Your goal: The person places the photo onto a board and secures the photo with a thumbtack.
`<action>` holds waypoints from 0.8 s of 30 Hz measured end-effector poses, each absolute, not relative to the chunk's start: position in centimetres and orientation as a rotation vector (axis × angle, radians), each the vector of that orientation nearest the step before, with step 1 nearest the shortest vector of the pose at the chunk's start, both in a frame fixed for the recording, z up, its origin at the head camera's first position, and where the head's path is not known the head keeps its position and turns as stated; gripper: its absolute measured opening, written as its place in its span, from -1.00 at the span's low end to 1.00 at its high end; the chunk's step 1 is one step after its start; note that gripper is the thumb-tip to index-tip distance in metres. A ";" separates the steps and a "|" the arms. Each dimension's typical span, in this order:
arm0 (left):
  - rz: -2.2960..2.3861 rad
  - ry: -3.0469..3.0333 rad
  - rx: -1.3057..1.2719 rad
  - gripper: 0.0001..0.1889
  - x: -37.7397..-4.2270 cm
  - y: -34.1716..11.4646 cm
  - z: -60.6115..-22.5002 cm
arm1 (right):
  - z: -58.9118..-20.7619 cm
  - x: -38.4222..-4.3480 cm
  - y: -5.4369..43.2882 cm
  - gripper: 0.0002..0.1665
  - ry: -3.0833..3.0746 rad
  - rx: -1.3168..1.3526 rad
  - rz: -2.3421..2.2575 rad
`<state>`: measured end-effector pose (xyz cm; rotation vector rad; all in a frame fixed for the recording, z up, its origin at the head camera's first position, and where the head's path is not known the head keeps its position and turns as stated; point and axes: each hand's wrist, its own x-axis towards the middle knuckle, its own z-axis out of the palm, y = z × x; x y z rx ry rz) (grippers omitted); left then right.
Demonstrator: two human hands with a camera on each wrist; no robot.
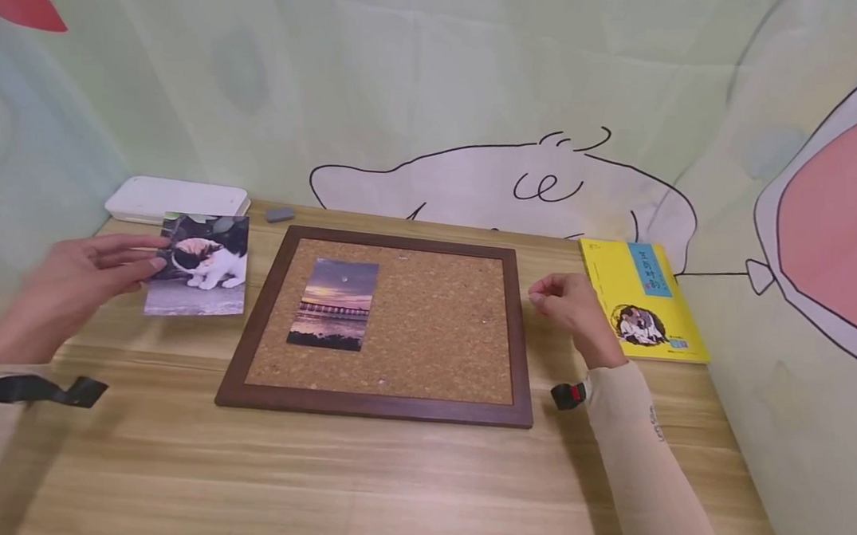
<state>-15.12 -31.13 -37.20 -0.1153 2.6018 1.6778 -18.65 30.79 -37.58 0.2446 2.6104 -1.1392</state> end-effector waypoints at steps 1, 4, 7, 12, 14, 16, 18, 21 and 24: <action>1.665 2.606 -0.112 -0.64 -15.2 -30.6 -37.1 | -37.6 -18.6 30.7 -0.66 2.610 0.243 -1.151; 1.641 2.594 -0.092 -0.64 -15.3 -29.1 -36.9 | -37.6 -18.5 30.6 -0.68 2.617 0.216 -1.190; 1.659 2.548 -0.056 -0.65 -15.6 -27.8 -36.8 | -37.6 -18.3 30.5 -0.70 2.601 0.193 -1.246; 1.699 2.500 0.015 -0.62 -16.2 -25.9 -37.0 | -37.6 -18.1 30.4 -0.70 2.525 0.178 -1.354; 1.695 2.495 0.036 -0.59 -16.5 -25.2 -37.0 | -37.5 -18.0 30.2 -0.69 2.504 0.180 -1.380; 1.681 2.494 0.054 -0.56 -16.6 -24.4 -37.0 | -37.5 -18.0 30.0 -0.69 2.487 0.176 -1.397; 1.663 2.490 0.066 -0.52 -16.7 -23.6 -37.0 | -37.5 -18.0 29.7 -0.70 2.481 0.164 -1.417; 1.639 2.474 0.079 -0.48 -16.8 -22.3 -37.0 | -37.6 -18.1 29.5 -0.70 2.451 0.123 -1.492; 1.612 2.462 0.094 -0.47 -16.9 -21.1 -37.0 | -37.7 -18.0 29.2 -0.70 2.385 0.087 -1.603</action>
